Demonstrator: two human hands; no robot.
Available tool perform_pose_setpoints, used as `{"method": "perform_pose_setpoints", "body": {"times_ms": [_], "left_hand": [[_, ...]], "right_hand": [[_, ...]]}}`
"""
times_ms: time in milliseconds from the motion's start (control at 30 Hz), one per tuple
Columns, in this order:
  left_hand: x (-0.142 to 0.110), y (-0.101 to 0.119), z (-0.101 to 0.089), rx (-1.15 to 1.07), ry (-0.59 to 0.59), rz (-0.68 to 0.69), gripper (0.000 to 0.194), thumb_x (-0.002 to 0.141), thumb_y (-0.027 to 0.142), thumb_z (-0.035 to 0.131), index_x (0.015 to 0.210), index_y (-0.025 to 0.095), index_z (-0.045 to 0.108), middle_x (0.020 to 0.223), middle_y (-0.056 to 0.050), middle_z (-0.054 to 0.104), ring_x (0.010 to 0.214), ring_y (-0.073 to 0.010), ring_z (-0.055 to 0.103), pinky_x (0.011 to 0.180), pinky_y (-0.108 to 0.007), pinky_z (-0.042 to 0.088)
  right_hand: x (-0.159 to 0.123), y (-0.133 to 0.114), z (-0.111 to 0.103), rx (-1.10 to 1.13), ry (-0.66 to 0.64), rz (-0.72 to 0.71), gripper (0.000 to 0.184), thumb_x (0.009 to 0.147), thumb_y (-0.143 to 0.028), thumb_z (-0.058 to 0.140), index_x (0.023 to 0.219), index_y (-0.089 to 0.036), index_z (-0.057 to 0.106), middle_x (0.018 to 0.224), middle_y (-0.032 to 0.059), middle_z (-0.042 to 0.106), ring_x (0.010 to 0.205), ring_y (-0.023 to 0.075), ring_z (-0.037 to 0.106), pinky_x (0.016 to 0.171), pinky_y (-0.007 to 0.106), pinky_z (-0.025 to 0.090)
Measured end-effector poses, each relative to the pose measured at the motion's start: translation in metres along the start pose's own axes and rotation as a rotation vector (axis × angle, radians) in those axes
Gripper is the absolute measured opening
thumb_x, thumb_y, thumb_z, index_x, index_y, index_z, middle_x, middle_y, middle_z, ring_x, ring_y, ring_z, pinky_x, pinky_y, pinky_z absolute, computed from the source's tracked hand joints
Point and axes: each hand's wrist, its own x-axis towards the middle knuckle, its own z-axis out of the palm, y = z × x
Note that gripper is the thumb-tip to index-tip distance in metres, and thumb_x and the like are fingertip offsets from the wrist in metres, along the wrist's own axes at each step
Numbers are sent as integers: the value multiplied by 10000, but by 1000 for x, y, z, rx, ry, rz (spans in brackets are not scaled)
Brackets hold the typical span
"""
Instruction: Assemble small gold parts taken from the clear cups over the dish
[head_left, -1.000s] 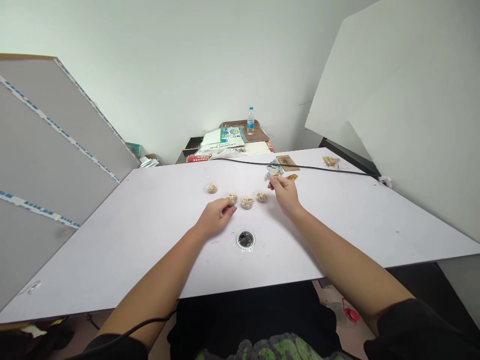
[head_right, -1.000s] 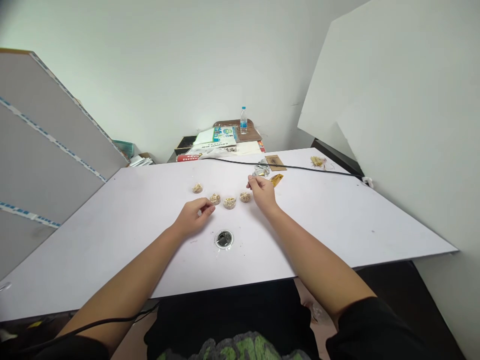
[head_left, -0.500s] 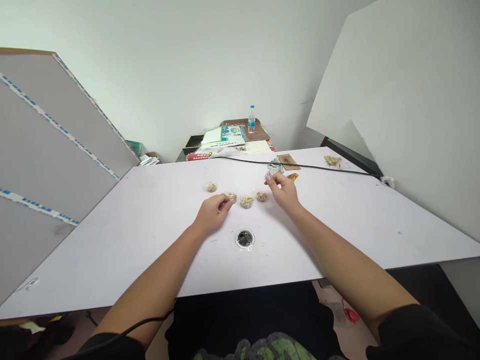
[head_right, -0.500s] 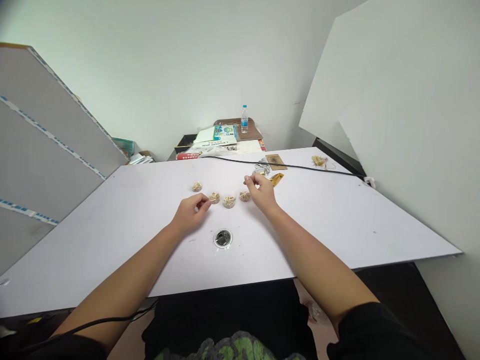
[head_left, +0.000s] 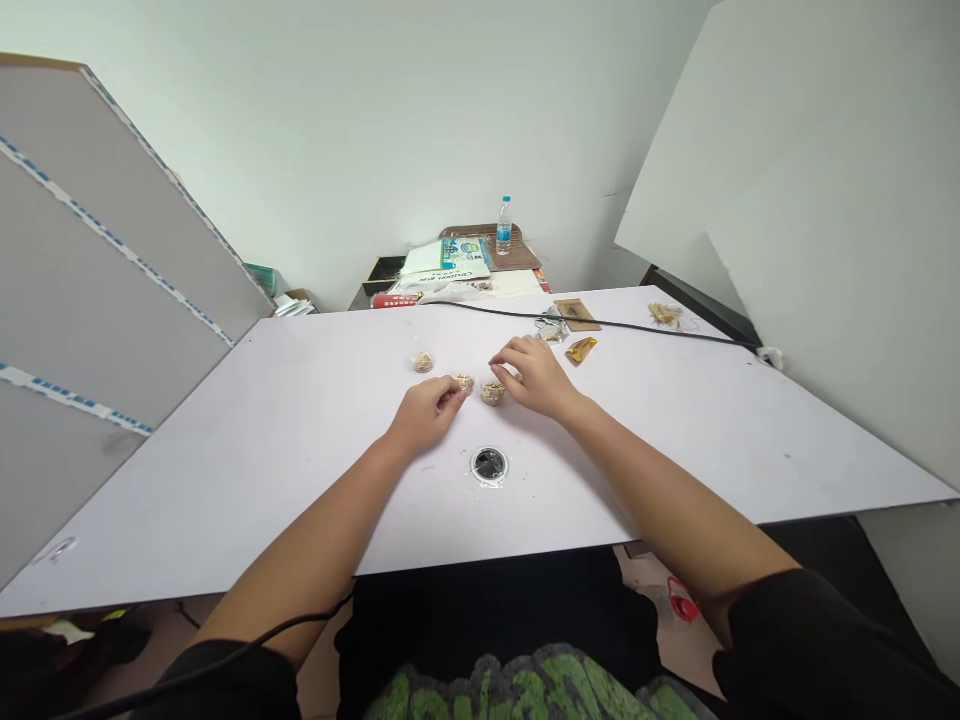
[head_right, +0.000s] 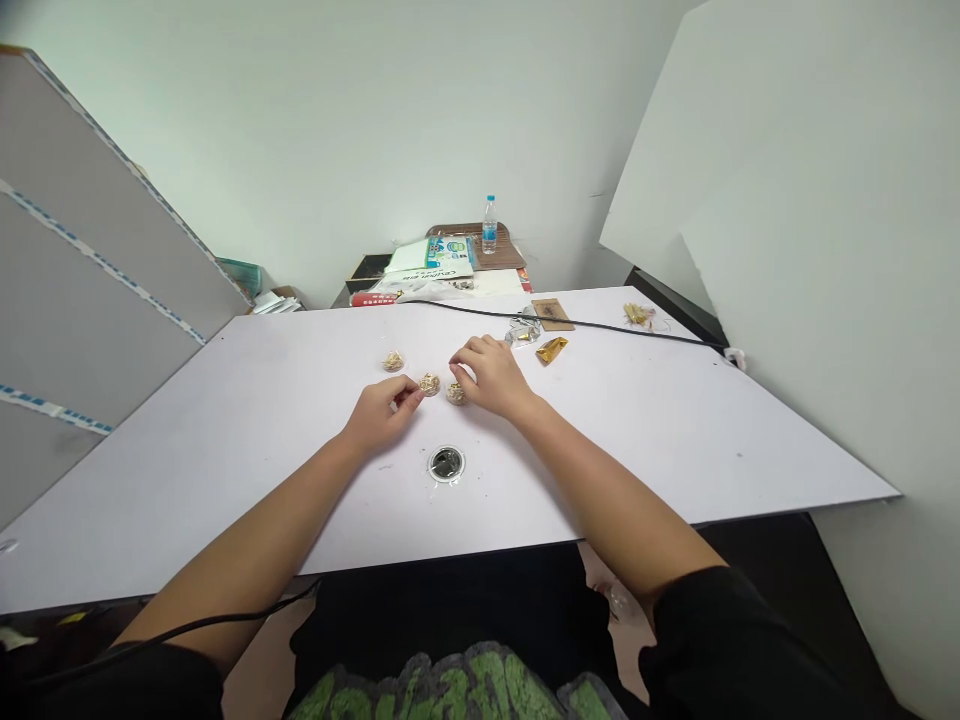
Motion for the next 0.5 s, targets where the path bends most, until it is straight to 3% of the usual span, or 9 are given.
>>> {"method": "perform_pose_setpoints", "body": {"times_ms": [200, 333, 500], "left_hand": [[0, 0, -1, 9, 0, 11, 256, 952, 365, 477, 818, 176, 587, 710, -23, 599, 635, -133, 497, 626, -272, 402], [0, 0, -2, 16, -16, 16, 245, 951, 355, 485, 815, 177, 583, 707, -21, 598, 624, -131, 493, 611, -270, 394], [0, 0, -3, 23, -24, 30, 238, 952, 343, 481, 813, 177, 580, 701, -20, 595, 620, -132, 492, 603, -271, 382]], "right_hand": [[37, 4, -16, -250, -391, -76, 95, 796, -183, 703, 798, -237, 781, 1116, 123, 598, 1046, 306, 465, 873, 430, 323], [61, 4, -3, -323, -525, -137, 181, 632, -115, 818, 733, -265, 796, 1077, 132, 607, 1045, 326, 465, 888, 439, 332], [68, 9, 15, -325, -598, -186, 172, 592, -143, 837, 689, -276, 790, 1047, 127, 626, 1031, 315, 476, 903, 443, 368]]}}
